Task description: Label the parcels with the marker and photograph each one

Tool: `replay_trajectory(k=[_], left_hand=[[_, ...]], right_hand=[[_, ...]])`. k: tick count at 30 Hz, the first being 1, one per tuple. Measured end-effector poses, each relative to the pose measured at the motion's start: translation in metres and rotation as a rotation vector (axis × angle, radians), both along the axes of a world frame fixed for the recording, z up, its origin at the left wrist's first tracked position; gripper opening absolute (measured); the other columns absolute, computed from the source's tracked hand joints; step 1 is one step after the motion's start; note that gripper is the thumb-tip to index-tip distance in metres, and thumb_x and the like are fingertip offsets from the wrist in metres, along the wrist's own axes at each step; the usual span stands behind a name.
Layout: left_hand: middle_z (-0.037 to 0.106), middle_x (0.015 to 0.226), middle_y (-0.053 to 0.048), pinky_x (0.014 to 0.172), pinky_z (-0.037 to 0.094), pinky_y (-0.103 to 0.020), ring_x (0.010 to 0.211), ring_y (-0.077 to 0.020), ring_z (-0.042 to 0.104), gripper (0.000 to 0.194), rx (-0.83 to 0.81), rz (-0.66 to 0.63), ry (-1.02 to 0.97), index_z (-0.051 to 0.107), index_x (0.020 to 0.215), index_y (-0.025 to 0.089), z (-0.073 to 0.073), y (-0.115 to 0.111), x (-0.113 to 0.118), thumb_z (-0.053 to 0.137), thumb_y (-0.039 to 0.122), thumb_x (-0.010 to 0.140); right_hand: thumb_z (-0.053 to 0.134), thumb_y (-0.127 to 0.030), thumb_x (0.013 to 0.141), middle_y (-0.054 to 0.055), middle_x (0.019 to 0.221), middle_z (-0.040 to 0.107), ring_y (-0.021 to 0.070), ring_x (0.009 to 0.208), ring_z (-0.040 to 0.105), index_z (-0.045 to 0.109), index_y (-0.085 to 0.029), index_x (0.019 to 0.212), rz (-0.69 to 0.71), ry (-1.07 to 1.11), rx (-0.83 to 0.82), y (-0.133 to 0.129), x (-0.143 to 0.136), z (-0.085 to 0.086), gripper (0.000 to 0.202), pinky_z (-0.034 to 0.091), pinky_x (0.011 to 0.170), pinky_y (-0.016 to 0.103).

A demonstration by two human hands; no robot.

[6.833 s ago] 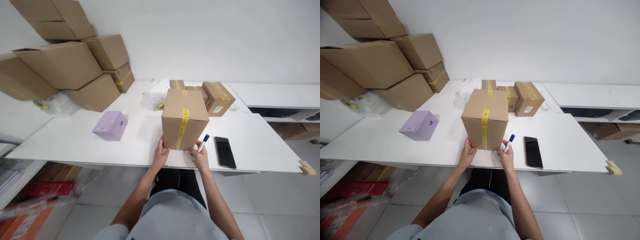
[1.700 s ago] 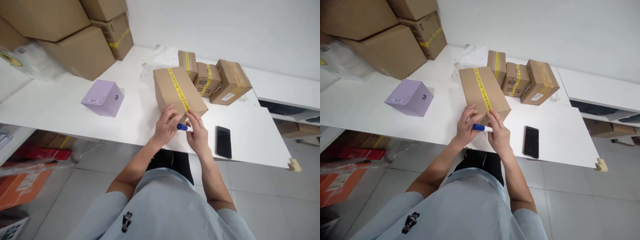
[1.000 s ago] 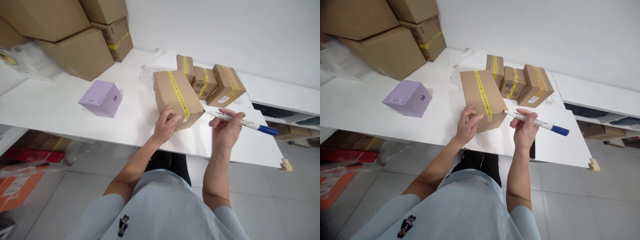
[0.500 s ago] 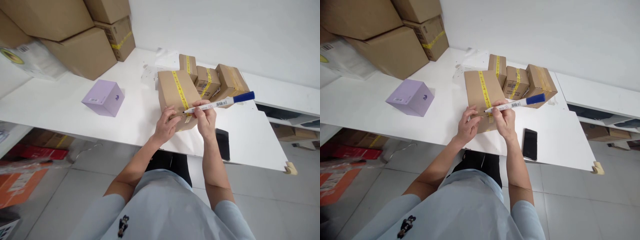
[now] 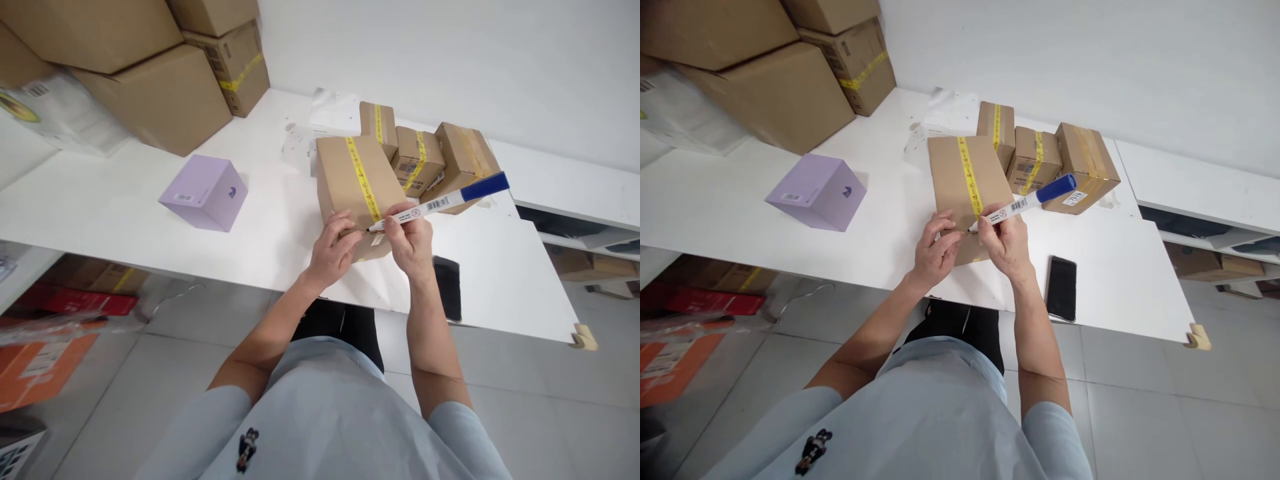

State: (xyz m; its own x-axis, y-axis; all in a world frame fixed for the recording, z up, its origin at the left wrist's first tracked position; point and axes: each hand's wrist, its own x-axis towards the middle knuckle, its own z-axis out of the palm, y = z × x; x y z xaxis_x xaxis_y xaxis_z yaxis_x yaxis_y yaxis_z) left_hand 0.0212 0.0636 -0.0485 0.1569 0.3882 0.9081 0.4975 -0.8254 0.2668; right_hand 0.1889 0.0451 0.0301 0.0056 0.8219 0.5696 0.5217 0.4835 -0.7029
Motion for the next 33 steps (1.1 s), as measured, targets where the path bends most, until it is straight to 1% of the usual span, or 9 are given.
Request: replay_trajectory(k=[3, 8, 14, 19, 24, 28, 31, 33], left_hand=[[0.056, 0.111, -0.004, 0.114, 0.045, -0.043, 0.129, -0.0195, 0.056, 0.016, 0.02, -0.03, -0.026, 0.059, 0.108, 0.025, 0.0, 0.0012, 0.001, 0.05, 0.017, 0.098], [0.055, 0.109, -0.004, 0.113, 0.047, -0.043, 0.127, -0.0195, 0.057, 0.015, 0.043, -0.01, -0.013, 0.057, 0.108, 0.025, 0.0009, 0.0016, 0.001, 0.05, 0.016, 0.097], [0.055, 0.108, -0.004, 0.113, 0.049, -0.043, 0.126, -0.0193, 0.058, 0.014, 0.049, 0.009, 0.004, 0.057, 0.107, 0.024, 0.0024, 0.0008, 0.0002, 0.052, 0.016, 0.097], [0.056, 0.108, -0.004, 0.11, 0.051, -0.043, 0.126, -0.0198, 0.059, 0.014, 0.042, 0.035, 0.021, 0.057, 0.108, 0.025, 0.0023, 0.0007, 0.0003, 0.049, 0.018, 0.099], [0.054, 0.109, -0.004, 0.113, 0.048, -0.043, 0.126, -0.0196, 0.058, 0.014, 0.053, 0.0, -0.01, 0.058, 0.106, 0.023, 0.0015, 0.0015, 0.0014, 0.051, 0.015, 0.097], [0.054, 0.109, -0.004, 0.112, 0.048, -0.043, 0.127, -0.0201, 0.057, 0.014, 0.05, -0.009, -0.005, 0.058, 0.107, 0.023, 0.0011, 0.0018, 0.001, 0.051, 0.016, 0.097], [0.054, 0.11, -0.004, 0.112, 0.049, -0.044, 0.127, -0.0205, 0.057, 0.015, 0.026, -0.009, 0.006, 0.058, 0.108, 0.025, 0.0001, 0.0017, -0.0002, 0.05, 0.017, 0.098], [0.054, 0.11, -0.003, 0.112, 0.048, -0.046, 0.128, -0.0208, 0.057, 0.016, 0.004, -0.021, 0.008, 0.058, 0.109, 0.026, -0.0007, 0.0017, -0.001, 0.051, 0.018, 0.098]], right_hand=[[0.049, -0.057, 0.093, -0.001, 0.067, 0.058, 0.0141, 0.06, 0.052, 0.058, -0.023, 0.084, 0.005, -0.029, -0.004, 0.0001, 0.0, 0.0007, 0.036, 0.041, 0.058, 0.03], [0.049, -0.051, 0.095, -0.004, 0.061, 0.052, 0.0127, 0.055, 0.046, 0.057, -0.023, 0.083, 0.041, -0.062, 0.029, 0.0, 0.0004, 0.0016, 0.031, 0.036, 0.055, 0.028], [0.049, -0.049, 0.095, -0.003, 0.064, 0.055, 0.0129, 0.057, 0.049, 0.056, -0.022, 0.084, 0.033, -0.053, 0.028, -0.0002, 0.0001, 0.002, 0.029, 0.038, 0.056, 0.028], [0.049, -0.046, 0.095, -0.004, 0.062, 0.053, 0.0117, 0.053, 0.045, 0.056, -0.022, 0.084, 0.033, -0.086, 0.024, 0.0002, 0.0003, 0.0024, 0.028, 0.034, 0.053, 0.027], [0.05, -0.043, 0.095, -0.005, 0.06, 0.052, 0.012, 0.053, 0.046, 0.056, -0.023, 0.082, 0.047, -0.094, 0.032, -0.0005, 0.0016, 0.0034, 0.024, 0.035, 0.053, 0.027], [0.051, -0.039, 0.095, -0.005, 0.06, 0.051, 0.0112, 0.052, 0.044, 0.056, -0.022, 0.083, 0.056, -0.066, 0.047, -0.0014, 0.0013, 0.0036, 0.021, 0.035, 0.053, 0.027], [0.053, -0.044, 0.094, -0.004, 0.063, 0.053, 0.0116, 0.054, 0.046, 0.057, -0.022, 0.083, 0.062, -0.043, 0.013, -0.001, 0.0, 0.0007, 0.024, 0.038, 0.054, 0.027], [0.053, -0.049, 0.093, -0.003, 0.066, 0.055, 0.0125, 0.057, 0.05, 0.056, -0.023, 0.084, 0.036, 0.058, -0.005, -0.0003, -0.0011, -0.0029, 0.028, 0.041, 0.057, 0.028]])
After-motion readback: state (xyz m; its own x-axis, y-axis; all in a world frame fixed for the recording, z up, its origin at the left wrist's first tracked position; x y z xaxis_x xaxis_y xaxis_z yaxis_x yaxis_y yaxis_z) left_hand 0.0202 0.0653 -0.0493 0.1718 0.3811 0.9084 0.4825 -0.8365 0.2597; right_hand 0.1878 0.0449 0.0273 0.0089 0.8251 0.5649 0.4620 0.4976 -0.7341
